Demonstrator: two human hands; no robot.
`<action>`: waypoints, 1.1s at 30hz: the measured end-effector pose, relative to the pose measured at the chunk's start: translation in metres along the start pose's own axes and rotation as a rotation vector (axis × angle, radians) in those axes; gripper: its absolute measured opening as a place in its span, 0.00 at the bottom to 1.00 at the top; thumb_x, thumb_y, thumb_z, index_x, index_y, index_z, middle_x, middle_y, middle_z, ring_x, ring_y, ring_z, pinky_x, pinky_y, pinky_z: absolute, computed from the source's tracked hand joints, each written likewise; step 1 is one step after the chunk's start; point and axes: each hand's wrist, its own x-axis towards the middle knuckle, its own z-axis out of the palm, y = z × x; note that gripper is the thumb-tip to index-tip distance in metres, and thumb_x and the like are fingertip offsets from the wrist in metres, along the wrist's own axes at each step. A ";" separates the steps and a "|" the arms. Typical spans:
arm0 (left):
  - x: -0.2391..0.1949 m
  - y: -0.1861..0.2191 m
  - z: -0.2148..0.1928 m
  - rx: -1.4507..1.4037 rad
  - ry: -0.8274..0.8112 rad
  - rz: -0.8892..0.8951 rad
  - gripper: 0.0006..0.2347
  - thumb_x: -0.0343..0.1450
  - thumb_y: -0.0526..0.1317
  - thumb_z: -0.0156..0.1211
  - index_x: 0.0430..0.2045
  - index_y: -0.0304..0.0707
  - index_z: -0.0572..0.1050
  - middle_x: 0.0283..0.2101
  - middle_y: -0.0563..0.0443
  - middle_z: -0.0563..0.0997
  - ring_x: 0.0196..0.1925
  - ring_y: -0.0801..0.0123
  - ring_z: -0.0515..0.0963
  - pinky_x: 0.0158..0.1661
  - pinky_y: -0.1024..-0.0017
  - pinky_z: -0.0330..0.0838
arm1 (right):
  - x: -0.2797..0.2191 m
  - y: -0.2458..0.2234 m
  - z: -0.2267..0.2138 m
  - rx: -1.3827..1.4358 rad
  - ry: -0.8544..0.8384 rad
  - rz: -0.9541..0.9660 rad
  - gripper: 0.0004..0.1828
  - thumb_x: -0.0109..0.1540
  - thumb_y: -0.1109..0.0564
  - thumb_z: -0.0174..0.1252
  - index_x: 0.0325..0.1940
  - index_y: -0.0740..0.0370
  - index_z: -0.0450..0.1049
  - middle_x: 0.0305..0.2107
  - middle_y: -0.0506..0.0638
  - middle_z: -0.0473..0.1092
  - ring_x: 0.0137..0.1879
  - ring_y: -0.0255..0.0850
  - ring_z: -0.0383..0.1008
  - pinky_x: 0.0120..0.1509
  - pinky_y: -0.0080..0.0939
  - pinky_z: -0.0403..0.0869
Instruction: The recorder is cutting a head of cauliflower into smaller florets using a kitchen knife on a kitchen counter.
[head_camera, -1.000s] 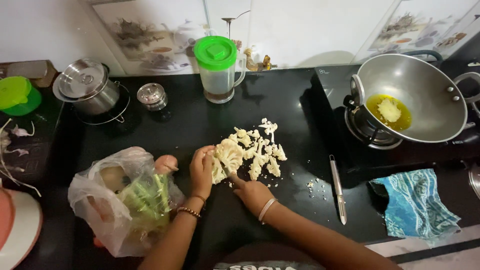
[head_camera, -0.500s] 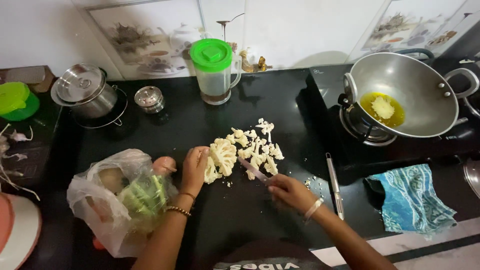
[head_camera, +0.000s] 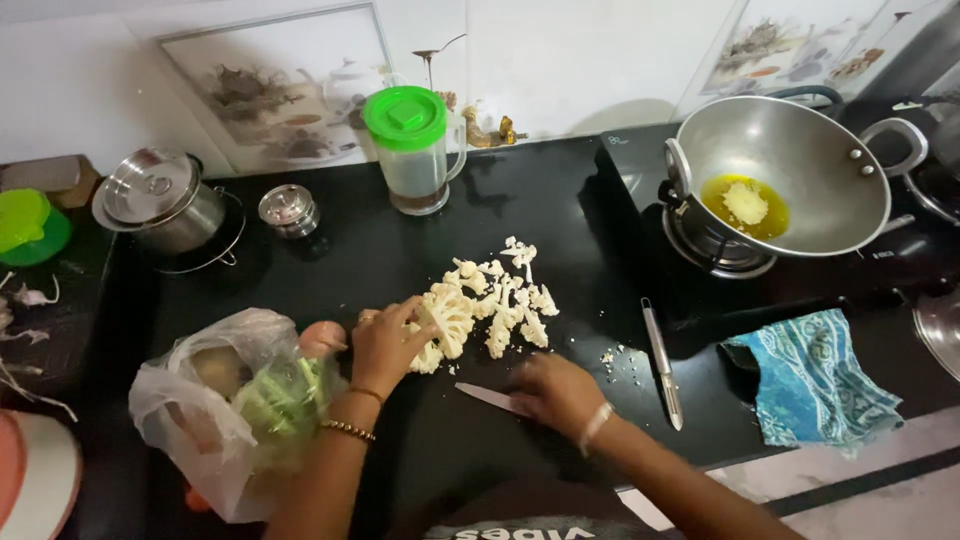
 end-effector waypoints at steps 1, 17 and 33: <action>-0.002 0.005 -0.004 0.035 -0.006 0.003 0.21 0.63 0.53 0.70 0.49 0.51 0.79 0.42 0.53 0.85 0.44 0.49 0.79 0.48 0.56 0.73 | 0.010 -0.006 -0.003 0.043 0.067 -0.005 0.17 0.60 0.50 0.63 0.52 0.54 0.77 0.45 0.52 0.74 0.51 0.49 0.75 0.54 0.49 0.74; -0.010 0.024 -0.008 0.165 0.157 0.119 0.16 0.65 0.41 0.67 0.47 0.41 0.79 0.39 0.52 0.85 0.58 0.51 0.75 0.61 0.49 0.57 | 0.110 -0.032 -0.011 -0.007 0.345 -0.175 0.20 0.60 0.61 0.60 0.57 0.54 0.77 0.44 0.51 0.73 0.52 0.50 0.71 0.57 0.48 0.72; 0.006 0.041 0.029 0.089 0.084 0.099 0.17 0.63 0.33 0.66 0.46 0.38 0.73 0.39 0.41 0.81 0.52 0.50 0.77 0.57 0.54 0.61 | 0.129 -0.005 -0.013 0.006 0.348 -0.351 0.12 0.56 0.56 0.66 0.43 0.59 0.77 0.41 0.54 0.68 0.50 0.51 0.71 0.54 0.49 0.73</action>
